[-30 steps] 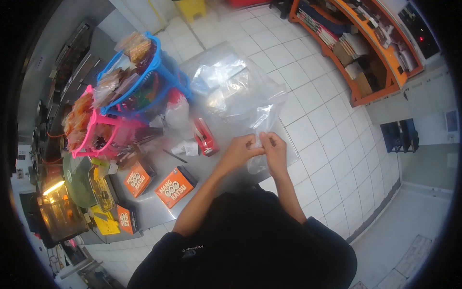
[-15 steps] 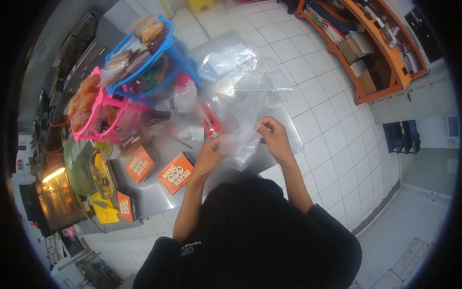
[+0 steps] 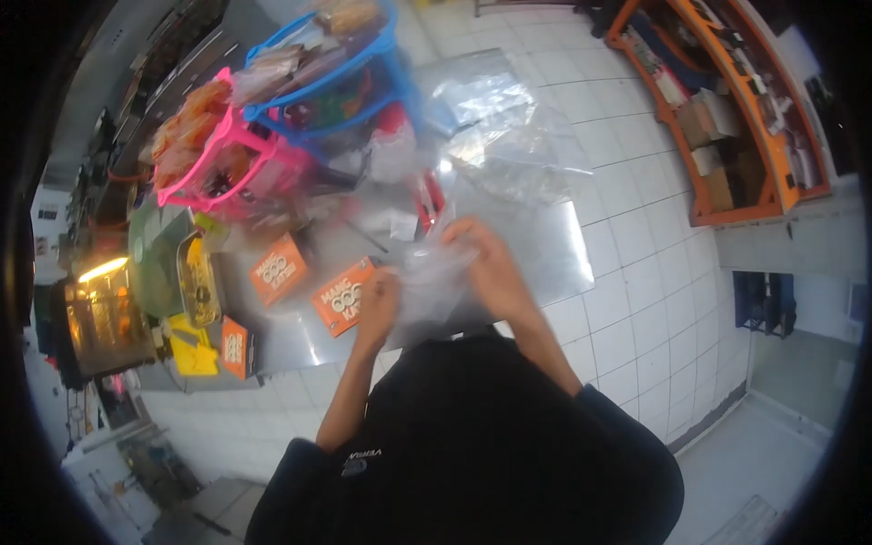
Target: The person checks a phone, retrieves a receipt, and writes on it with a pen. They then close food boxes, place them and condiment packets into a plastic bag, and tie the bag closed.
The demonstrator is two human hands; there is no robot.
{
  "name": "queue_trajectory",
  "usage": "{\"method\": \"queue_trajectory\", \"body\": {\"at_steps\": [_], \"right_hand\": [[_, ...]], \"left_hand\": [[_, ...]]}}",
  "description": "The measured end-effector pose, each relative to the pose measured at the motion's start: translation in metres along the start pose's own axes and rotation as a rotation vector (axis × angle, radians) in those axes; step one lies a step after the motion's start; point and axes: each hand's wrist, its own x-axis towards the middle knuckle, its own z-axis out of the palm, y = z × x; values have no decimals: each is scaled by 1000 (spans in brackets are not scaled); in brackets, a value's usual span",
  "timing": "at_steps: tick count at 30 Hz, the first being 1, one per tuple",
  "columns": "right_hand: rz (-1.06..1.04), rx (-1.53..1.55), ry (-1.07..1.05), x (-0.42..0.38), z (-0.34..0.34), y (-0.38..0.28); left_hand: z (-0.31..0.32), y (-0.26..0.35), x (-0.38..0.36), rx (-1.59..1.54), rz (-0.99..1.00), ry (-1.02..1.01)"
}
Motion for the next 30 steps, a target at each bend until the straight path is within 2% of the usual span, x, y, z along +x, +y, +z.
{"method": "queue_trajectory", "body": {"at_steps": [1, 2, 3, 5, 6, 8, 9, 11, 12, 13, 15, 16, 18, 21, 22, 23, 25, 27, 28, 30], "right_hand": [[-150, -396, -52, -19, 18, -2], [-109, -535, -166, -33, 28, -5], [-61, -677, -260, -42, 35, -8], [-19, -768, 220, -18, 10, 66], [-110, -727, 327, -17, 19, 76], [-349, -640, 469, 0, 39, 83], [-504, -614, 377, -22, 62, 65], [-781, -552, 181, -95, 129, 19], [-793, -656, 186, -101, 129, 53], [-482, -723, 168, -91, 107, 93], [148, -807, 115, -76, 73, 165], [-10, -1076, -92, -93, 111, 126], [-242, -855, -168, -125, 163, 78], [-542, -750, -162, -139, 220, 22], [-489, -806, -180, -134, 236, 25], [-437, -863, -200, -128, 251, 29], [-10, -1074, -280, -111, 271, 57], [-246, -846, -61, -124, 276, 41], [-346, -720, 39, -134, 280, 39], [-493, -938, 42, -127, 286, 73]], "left_hand": [[-18, -5, -2, -300, -157, 170], [-27, -5, 3, -601, -315, 310], [-41, 22, 0, -556, -204, 347], [-70, 77, -6, -456, 15, 426], [-53, 107, -30, -449, 45, 472], [-59, 65, -36, 52, 469, 383], [-73, 30, -44, 335, 654, 339], [-124, -60, -57, 347, 533, 506], [-150, -87, -49, 339, 486, 593], [-190, -65, -64, -9, 105, 655], [-208, -10, -81, 0, 218, 797], [-209, 6, -81, 13, 258, 795], [-209, 19, -103, 56, 298, 746], [-232, 13, -123, 341, 626, 354], [-240, 25, -135, 312, 539, 212], [-247, 27, -141, 342, 564, 177], [-261, 27, -147, 396, 620, 82], [-286, 10, -153, 491, 575, 148], [-297, -18, -152, 490, 516, 221], [-312, -55, -153, 488, 431, 346]]}}
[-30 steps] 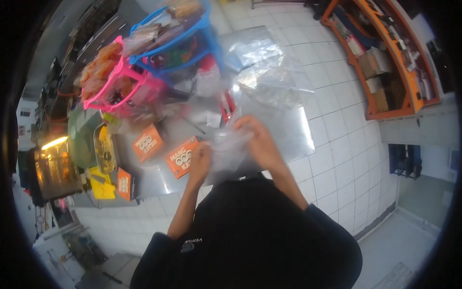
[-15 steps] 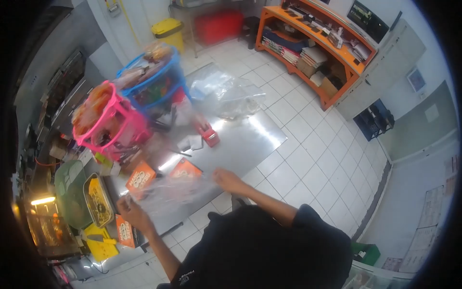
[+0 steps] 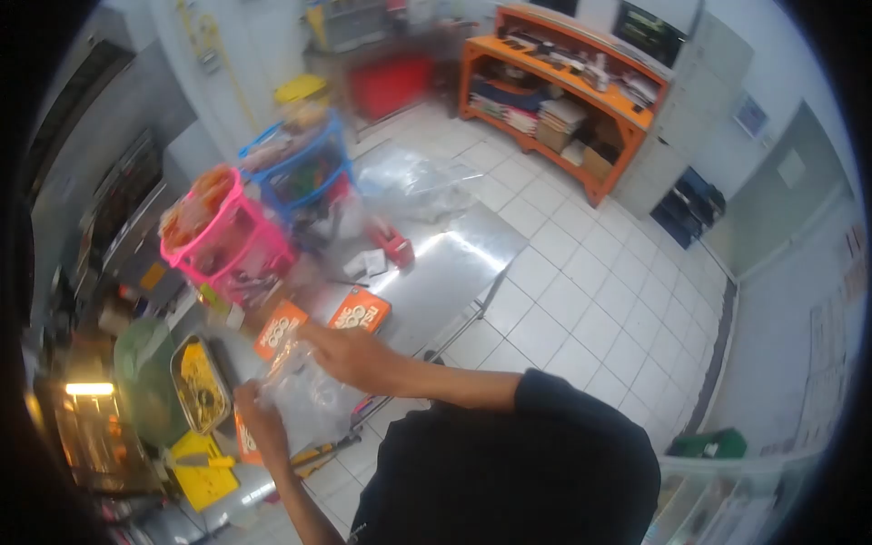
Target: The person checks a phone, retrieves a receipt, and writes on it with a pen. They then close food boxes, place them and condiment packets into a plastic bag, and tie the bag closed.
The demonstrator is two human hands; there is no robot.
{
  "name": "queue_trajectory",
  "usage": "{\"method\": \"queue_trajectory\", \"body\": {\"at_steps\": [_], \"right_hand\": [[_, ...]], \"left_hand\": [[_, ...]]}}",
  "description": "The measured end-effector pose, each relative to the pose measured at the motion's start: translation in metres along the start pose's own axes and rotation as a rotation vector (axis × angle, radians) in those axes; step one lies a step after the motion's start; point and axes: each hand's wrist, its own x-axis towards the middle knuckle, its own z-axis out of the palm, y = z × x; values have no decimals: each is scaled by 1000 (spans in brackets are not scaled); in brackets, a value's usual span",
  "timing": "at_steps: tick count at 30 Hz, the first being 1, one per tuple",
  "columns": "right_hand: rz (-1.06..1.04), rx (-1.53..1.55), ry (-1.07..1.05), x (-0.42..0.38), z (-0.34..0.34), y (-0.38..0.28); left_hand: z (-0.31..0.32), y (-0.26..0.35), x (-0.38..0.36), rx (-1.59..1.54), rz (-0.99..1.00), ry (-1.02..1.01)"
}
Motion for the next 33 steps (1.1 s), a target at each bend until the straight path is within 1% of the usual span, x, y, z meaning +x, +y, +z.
{"method": "queue_trajectory", "body": {"at_steps": [1, 2, 3, 5, 6, 7, 8, 9, 10, 11, 12, 13, 14, 15, 16, 17, 18, 20, 22, 23, 24, 25, 26, 27, 28, 30, 31, 32, 33], "right_hand": [[-62, -116, 11, 1, 14, 17], [113, -326, -189, 11, 10, 40], [119, -321, -96, 20, -1, 33], [115, -309, 87, 42, -26, -3], [-363, -9, 515, 40, -31, -39], [-502, -30, 389, 28, -22, -40], [-666, -46, 262, 13, -16, -41], [-837, -56, 126, -2, -14, -40], [-478, -232, -298, -21, -8, 15], [-119, -382, -725, -47, 10, 78], [48, -123, -564, -76, 22, 94], [105, 144, -468, -80, 6, 68], [181, 295, -483, -79, -1, 73], [307, 482, -478, -97, 10, 68], [591, 1004, -405, -113, 20, 61], [867, 1484, -292, -114, 23, 53], [1057, 1437, -9, -109, 27, 32], [957, 1938, 51, -123, 7, 56], [559, 1995, -396, -95, -26, 51], [568, 1569, -389, -95, -29, 74], [707, 1142, -385, -85, -30, 80], [824, 700, -444, -77, -26, 99], [555, 273, -404, -74, -29, 91], [250, -149, -345, -59, -34, 79], [155, -77, -291, -47, -39, 55], [-18, 78, -187, -26, -37, 4], [72, 354, -505, -29, -9, 1], [175, 342, -757, -30, 29, 2], [47, 112, -792, -45, 66, 54]], "left_hand": [[-3, -9, -7, 16, -53, 56], [-11, -26, -12, 65, -140, 26], [-20, -44, -13, 116, -233, 5], [-42, -66, -3, 150, -215, 251], [-55, -67, -13, 262, -54, 525], [-61, -70, -26, 307, 7, 637], [-46, -76, -50, 353, 23, 626], [-23, -92, -86, 441, -12, 479], [11, -108, -129, 544, -35, 244], [29, -116, -171, 586, -9, -28], [42, -109, -195, 491, 24, -279], [37, -81, -194, 35, 10, -437], [33, -52, -192, -420, -79, -601], [18, -45, -208, -629, -261, -643], [2, -38, -225, -830, -456, -651], [-7, -17, -206, -1251, -678, -576], [-16, -3, -198, -1675, -905, -475], [-26, -21, -195, -2226, -849, -425], [-39, 1, -163, -2653, -678, -292], [-32, 12, -148, -2643, -613, -150], [-25, 24, -132, -2628, -549, -8], [-13, 26, -129, -2499, -616, 72], [-1, 28, -126, -2361, -688, 138], [6, 39, -108, -2262, -806, 124], [7, 45, -99, -2143, -947, 104], [29, 34, -105, -2206, -937, 69], [40, 25, -116, -2231, -949, 50], [50, 19, -120, -2296, -755, -32], [44, 19, -114, -2228, -732, 33]]}}
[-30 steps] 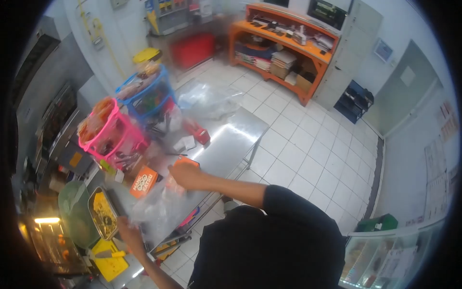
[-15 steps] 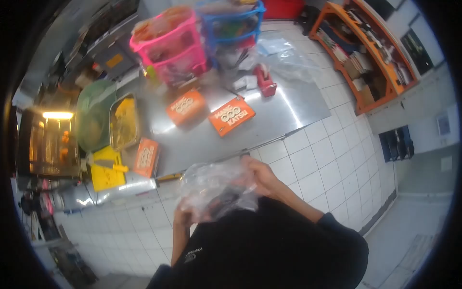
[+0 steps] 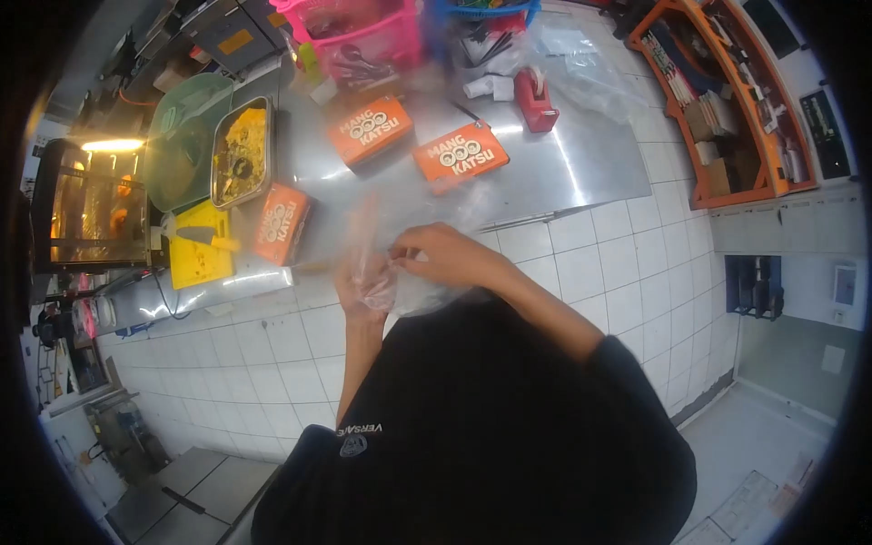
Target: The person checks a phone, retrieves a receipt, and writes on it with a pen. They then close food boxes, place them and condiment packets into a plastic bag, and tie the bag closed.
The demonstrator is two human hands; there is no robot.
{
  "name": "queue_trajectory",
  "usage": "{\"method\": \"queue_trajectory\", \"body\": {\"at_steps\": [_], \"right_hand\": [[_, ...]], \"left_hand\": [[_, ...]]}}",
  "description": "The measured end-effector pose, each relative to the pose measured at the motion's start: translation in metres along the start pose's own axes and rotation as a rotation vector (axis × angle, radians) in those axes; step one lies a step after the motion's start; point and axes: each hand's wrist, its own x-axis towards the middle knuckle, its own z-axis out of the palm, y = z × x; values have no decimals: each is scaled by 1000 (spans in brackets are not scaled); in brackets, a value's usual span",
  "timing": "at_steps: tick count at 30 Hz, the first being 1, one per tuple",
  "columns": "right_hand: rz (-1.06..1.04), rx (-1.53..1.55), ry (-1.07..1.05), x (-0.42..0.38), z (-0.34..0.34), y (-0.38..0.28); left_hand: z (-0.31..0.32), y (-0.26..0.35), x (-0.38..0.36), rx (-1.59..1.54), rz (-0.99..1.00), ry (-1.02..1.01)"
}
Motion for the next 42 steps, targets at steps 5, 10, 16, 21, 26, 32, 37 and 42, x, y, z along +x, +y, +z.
{"method": "queue_trajectory", "body": {"at_steps": [5, 10, 16, 21, 26, 32, 37, 42], "right_hand": [[165, -457, -108, -2, 10, 75], [453, -585, -384, 45, -8, 68], [88, -529, -372, 17, -23, 133], [158, 420, -482, 46, -99, 58], [-123, -710, -91, 93, -150, 138], [-151, -768, -95, 122, -136, 185], [-48, -598, 102, 95, -193, 72], [-21, -4, 10, 102, -173, -8]], "left_hand": [[-50, 65, -7, 875, 347, 703], [24, 44, -14, 2069, 349, 270], [-113, 32, 71, 2538, 63, -207], [-27, 29, 91, 2394, -341, -296], [48, 25, 90, 2314, -20, -43], [-42, 29, 74, 2047, 248, 607], [-27, 48, 101, 1991, 154, 619], [-23, 53, 133, 1671, -92, 681]]}}
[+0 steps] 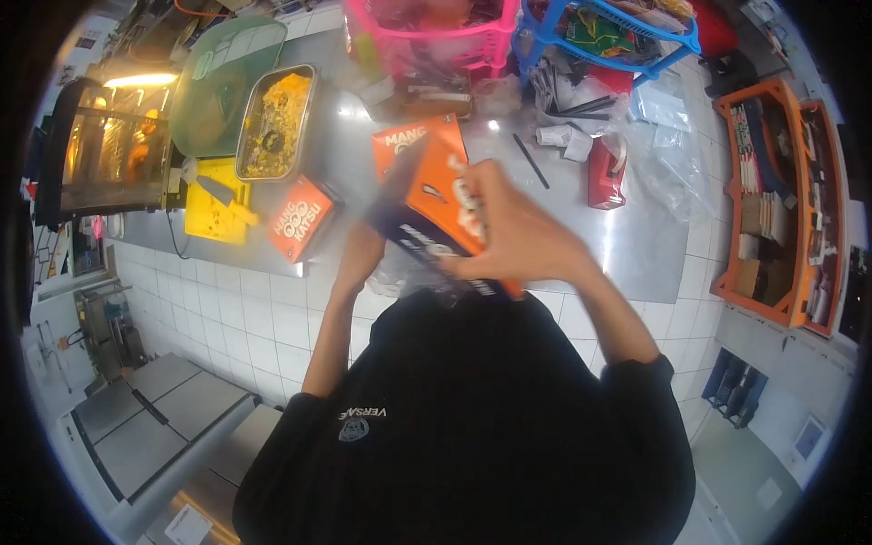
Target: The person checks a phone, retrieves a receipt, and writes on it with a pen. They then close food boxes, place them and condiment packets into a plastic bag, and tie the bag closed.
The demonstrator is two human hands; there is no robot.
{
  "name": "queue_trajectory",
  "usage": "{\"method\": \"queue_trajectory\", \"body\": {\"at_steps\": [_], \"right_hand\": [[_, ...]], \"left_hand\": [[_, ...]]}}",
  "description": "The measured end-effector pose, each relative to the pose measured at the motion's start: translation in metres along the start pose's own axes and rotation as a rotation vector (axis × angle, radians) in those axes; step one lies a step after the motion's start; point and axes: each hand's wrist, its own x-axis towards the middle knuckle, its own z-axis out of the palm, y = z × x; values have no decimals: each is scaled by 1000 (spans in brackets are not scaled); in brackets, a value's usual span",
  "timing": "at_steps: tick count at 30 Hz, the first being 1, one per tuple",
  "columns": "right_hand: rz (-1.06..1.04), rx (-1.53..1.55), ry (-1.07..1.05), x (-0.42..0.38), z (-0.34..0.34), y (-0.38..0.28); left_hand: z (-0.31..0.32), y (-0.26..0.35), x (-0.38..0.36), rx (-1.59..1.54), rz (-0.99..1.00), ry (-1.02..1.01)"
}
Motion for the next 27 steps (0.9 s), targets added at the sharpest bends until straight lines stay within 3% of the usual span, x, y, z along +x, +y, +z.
{"method": "queue_trajectory", "body": {"at_steps": [2, 6, 9, 10, 11, 12, 13, 17, 19, 21, 23, 25, 26, 27], "right_hand": [[67, 260, -58, 25, 46, 7], [-80, 254, 314, 67, 149, 75], [-322, 186, 409, 79, 195, 102], [-415, 169, 408, 72, 202, 102], [-275, 77, 189, 61, 202, 103], [-261, -50, 88, 58, 199, 104], [-249, -176, -12, 57, 197, 103], [12, -554, -297, 70, 157, 42], [71, -715, -365, 82, 153, 15], [22, -835, -383, 92, 164, 11], [-129, -890, -325, 101, 194, 33], [-88, -717, -355, 95, 207, 65], [-68, -634, -371, 92, 207, 73], [-43, -739, -376, 89, 203, 70]], "left_hand": [[-9, 8, -3, -227, -38, -166], [-29, -12, 7, -489, -197, -380], [-67, 1, 8, -804, -322, -299], [-76, -9, 17, -683, -148, -320], [-84, -19, 25, -557, 28, -315], [-93, -30, 34, -442, 194, -288], [-112, -11, 26, -518, 126, -296], [-121, -53, 19, -182, 255, -65], [-114, -57, -2, -118, 230, -112], [-102, -36, -24, -304, 98, -264], [-113, -34, -12, -270, 134, -98], [-139, -33, 2, -250, 201, 38], [-143, -47, 10, -135, 329, 139], [-140, -71, 20, -17, 449, 247]]}}
